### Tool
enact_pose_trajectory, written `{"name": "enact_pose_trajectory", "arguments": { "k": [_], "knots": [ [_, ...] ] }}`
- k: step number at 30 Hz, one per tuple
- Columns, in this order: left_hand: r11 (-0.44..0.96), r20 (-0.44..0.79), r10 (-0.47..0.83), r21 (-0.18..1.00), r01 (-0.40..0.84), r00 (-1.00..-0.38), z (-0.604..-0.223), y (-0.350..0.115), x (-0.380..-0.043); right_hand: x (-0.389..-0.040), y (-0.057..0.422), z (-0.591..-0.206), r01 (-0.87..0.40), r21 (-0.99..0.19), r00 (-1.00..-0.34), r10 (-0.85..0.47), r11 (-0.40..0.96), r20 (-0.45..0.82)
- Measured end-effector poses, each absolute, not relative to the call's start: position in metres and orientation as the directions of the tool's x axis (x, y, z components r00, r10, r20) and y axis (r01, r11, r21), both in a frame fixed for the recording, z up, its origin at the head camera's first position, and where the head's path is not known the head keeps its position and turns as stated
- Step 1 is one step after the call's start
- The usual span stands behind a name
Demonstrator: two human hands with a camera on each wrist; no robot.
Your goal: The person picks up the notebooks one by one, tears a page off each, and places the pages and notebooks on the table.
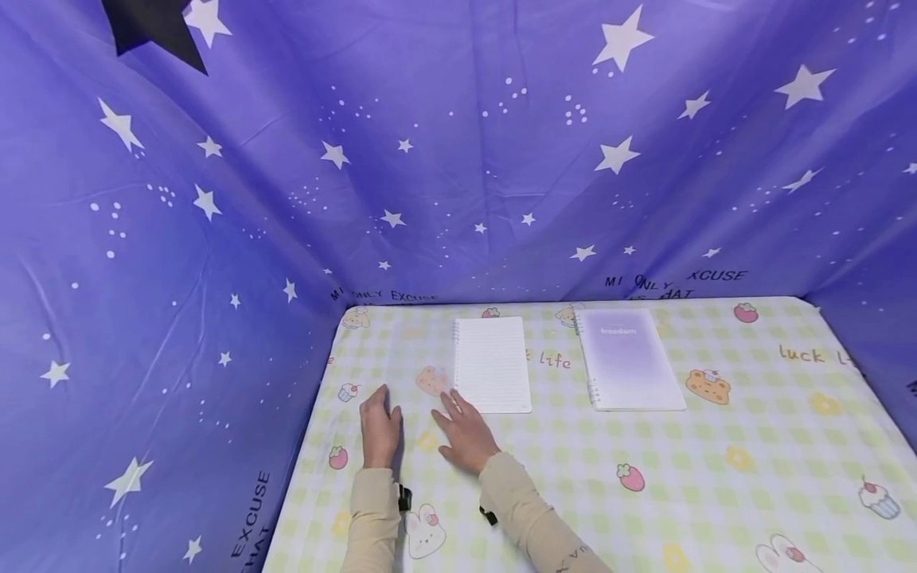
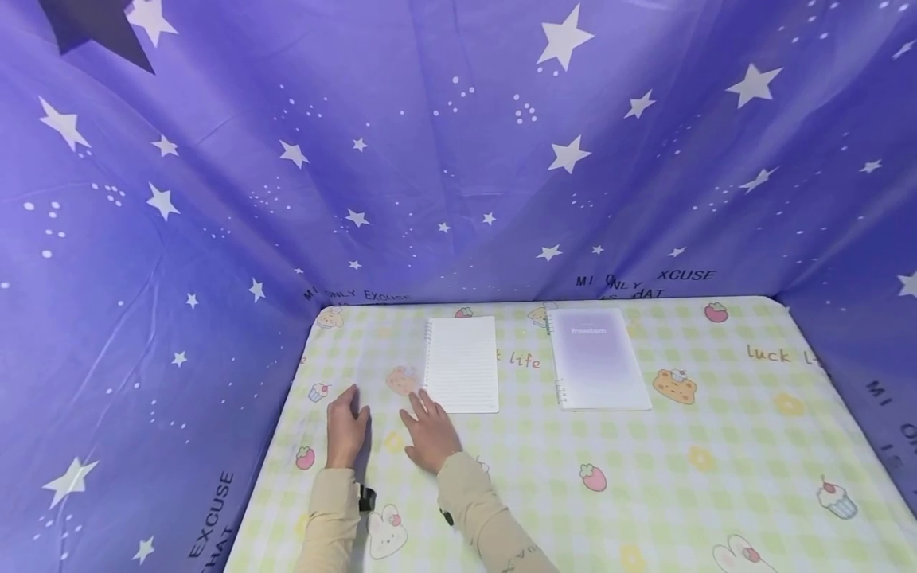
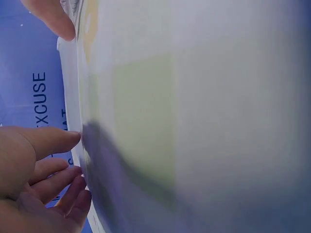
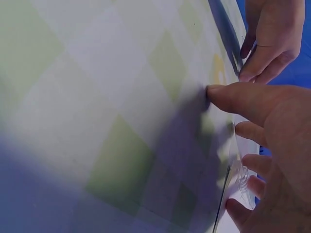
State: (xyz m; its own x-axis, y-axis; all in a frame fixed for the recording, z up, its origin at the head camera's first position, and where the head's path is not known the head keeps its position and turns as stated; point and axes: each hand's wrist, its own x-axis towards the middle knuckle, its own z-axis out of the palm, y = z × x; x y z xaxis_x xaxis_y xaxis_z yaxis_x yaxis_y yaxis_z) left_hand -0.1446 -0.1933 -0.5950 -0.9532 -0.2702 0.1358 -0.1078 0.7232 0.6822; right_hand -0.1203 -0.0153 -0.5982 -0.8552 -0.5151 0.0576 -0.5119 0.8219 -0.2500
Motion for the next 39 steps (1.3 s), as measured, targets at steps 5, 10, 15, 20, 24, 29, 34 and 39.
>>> {"name": "enact_pose_trajectory", "arguments": {
  "k": [5,10,15,20,24,29,34,39],
  "knots": [
    [0.726,0.129,-0.261,0.679,-0.107,-0.957,-0.595,-0.193,-0.146,-0.118,-0.016,-0.592,-0.508,-0.277,-0.855,-0.516,0.816,0.046],
    [0.718,0.115,-0.263,0.686,-0.115,-0.958,-0.592,-0.192,-0.147,-0.118,-0.015,-0.586,-0.498,-0.287,-0.854,-0.520,0.819,-0.002],
    [0.708,0.132,-0.247,0.701,-0.086,-0.960,-0.589,-0.186,-0.149,-0.123,-0.010,-0.575,-0.486,-0.326,-0.854,-0.519,0.811,-0.017],
    [0.695,0.137,-0.219,0.717,-0.055,-0.966,-0.584,-0.174,-0.153,-0.131,-0.002,-0.563,-0.430,-0.373,-0.883,-0.468,0.822,-0.015],
    [0.685,0.113,-0.201,0.726,-0.057,-0.973,-0.580,-0.163,-0.156,-0.139,0.005,-0.560,-0.383,-0.383,-0.904,-0.426,0.841,-0.030],
    [0.684,0.092,-0.163,0.728,-0.046,-0.982,-0.580,-0.144,-0.160,-0.149,0.021,-0.554,-0.349,-0.399,-0.918,-0.395,0.848,-0.036],
    [0.732,0.069,-0.060,0.682,0.003,-0.996,-0.584,-0.124,-0.160,-0.157,0.044,-0.557,-0.317,-0.417,-0.930,-0.365,0.852,-0.039],
    [0.773,0.040,0.017,0.633,0.038,-0.999,-0.590,-0.111,-0.157,-0.162,0.062,-0.561,-0.288,-0.422,-0.937,-0.343,0.859,-0.058]
  ]
}}
